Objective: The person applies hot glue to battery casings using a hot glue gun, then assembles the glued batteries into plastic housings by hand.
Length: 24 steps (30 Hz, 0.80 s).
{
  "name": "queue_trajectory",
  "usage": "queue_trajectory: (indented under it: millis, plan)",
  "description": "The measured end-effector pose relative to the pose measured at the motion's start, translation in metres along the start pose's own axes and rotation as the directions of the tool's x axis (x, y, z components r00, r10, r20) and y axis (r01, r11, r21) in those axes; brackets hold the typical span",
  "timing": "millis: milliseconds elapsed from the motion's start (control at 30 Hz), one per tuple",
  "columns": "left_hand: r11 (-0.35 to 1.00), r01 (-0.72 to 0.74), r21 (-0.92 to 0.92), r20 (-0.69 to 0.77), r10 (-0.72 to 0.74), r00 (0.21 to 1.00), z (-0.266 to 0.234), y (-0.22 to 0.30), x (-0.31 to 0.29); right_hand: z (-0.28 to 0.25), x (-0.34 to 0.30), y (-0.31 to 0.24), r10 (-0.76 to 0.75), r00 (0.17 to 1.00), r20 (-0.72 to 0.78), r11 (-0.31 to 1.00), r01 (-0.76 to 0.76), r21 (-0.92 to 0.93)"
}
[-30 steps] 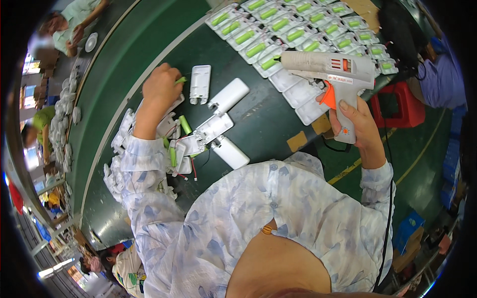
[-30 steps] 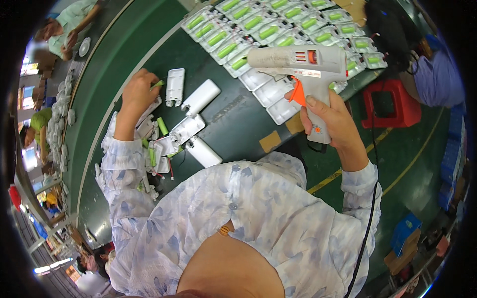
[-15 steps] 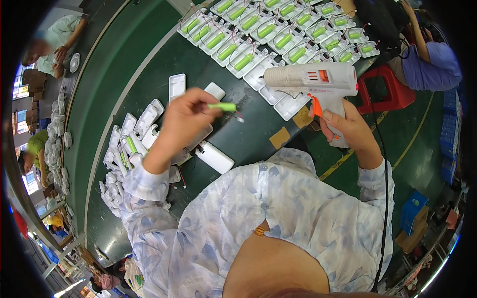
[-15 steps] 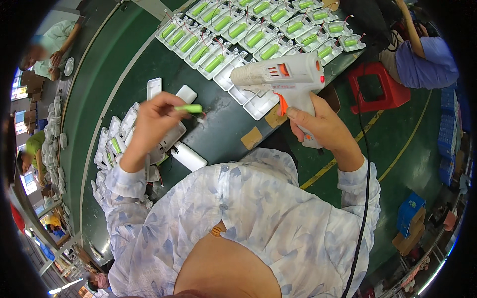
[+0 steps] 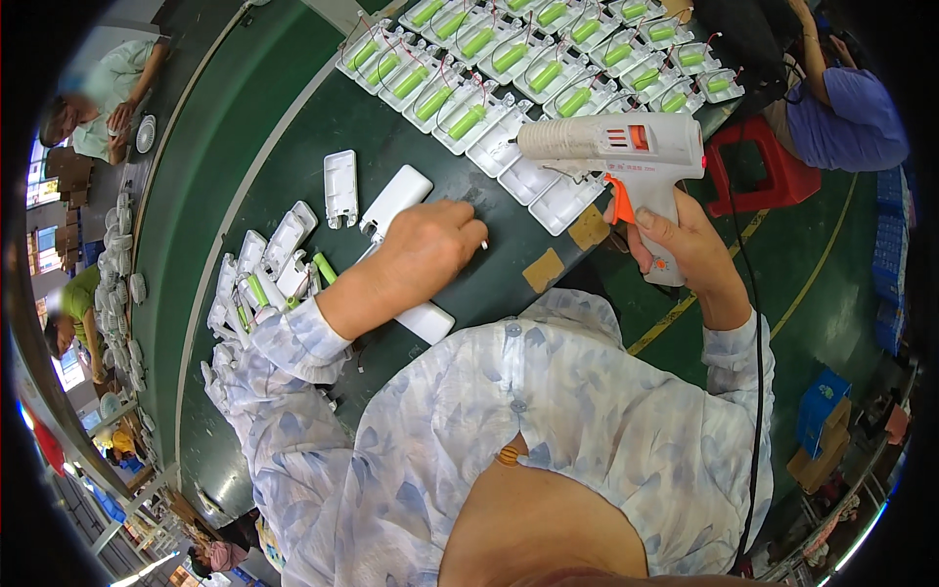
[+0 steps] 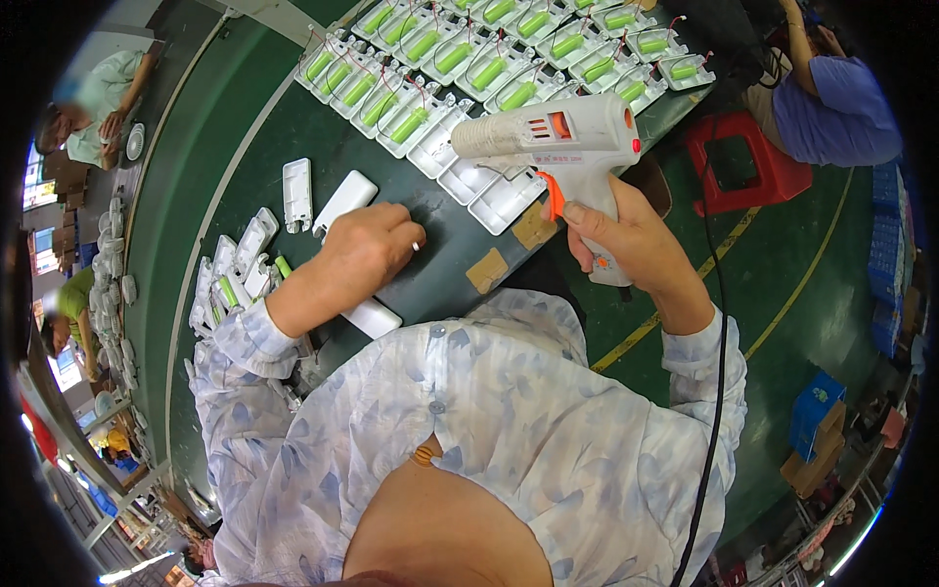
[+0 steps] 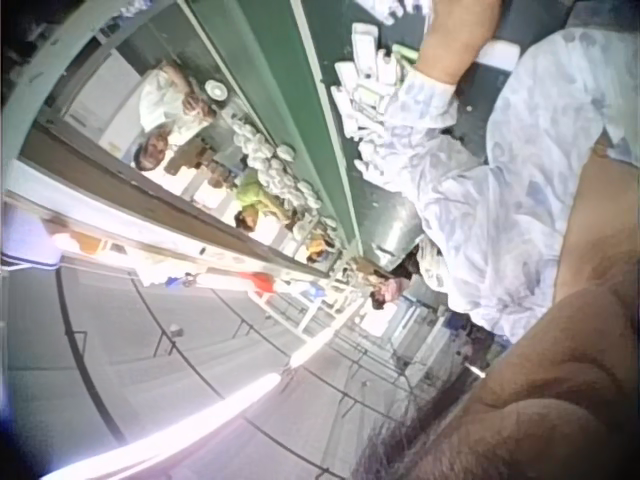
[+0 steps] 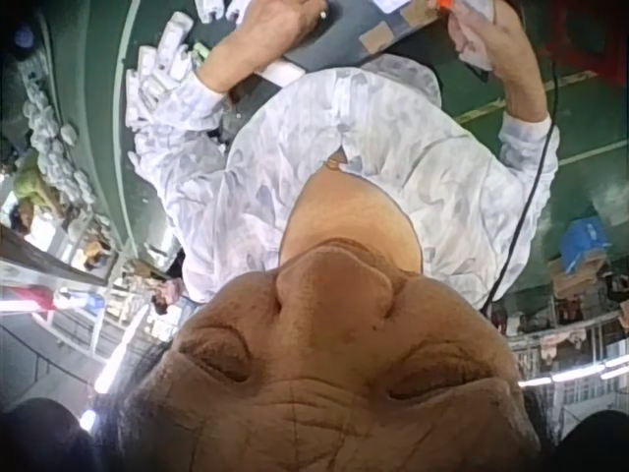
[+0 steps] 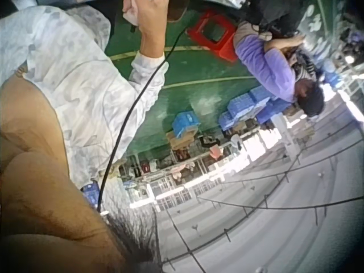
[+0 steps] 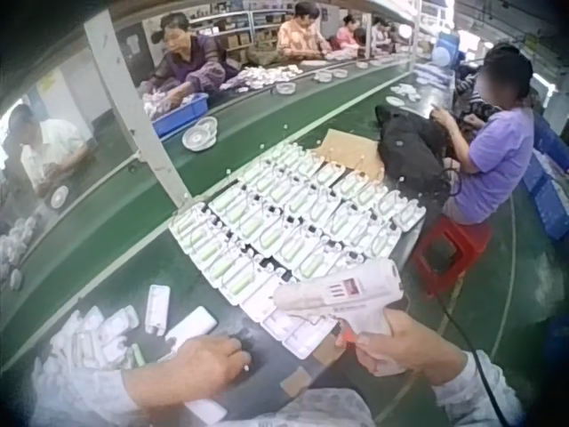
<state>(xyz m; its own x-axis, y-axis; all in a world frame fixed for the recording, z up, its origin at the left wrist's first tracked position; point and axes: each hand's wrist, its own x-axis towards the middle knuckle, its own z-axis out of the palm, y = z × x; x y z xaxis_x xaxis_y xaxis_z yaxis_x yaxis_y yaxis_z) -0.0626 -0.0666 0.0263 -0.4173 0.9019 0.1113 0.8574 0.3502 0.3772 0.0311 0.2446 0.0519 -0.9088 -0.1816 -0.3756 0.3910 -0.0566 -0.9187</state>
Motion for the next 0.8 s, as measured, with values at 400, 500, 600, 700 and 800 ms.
queue_trajectory:
  millis: [400,500,600,700,800]
  plan:
    - [0.848,0.393,-0.356,0.085,-0.39,0.917,-0.017,-0.019,0.024,-0.004,0.004,0.018,-0.063,0.998,0.016,0.992,0.061,0.114]
    - [0.892,0.338,-0.299,0.002,-0.354,0.935,-0.012,-0.015,0.023,-0.003,0.003,0.02,-0.068,0.998,0.012,0.989,0.066,0.13]
    - [0.979,0.195,-0.06,-0.086,-0.199,0.976,0.003,-0.013,0.022,0.0,0.0,0.015,-0.049,0.999,-0.01,0.99,0.05,0.132]
    - [0.985,0.173,0.005,-0.056,-0.172,0.983,0.003,-0.012,0.022,-0.001,0.0,0.015,-0.055,0.998,-0.018,0.988,0.057,0.145]
    - [0.976,0.196,-0.097,-0.114,-0.207,0.972,-0.003,-0.02,0.026,-0.003,0.0,0.018,-0.07,0.997,0.014,0.987,0.068,0.145]
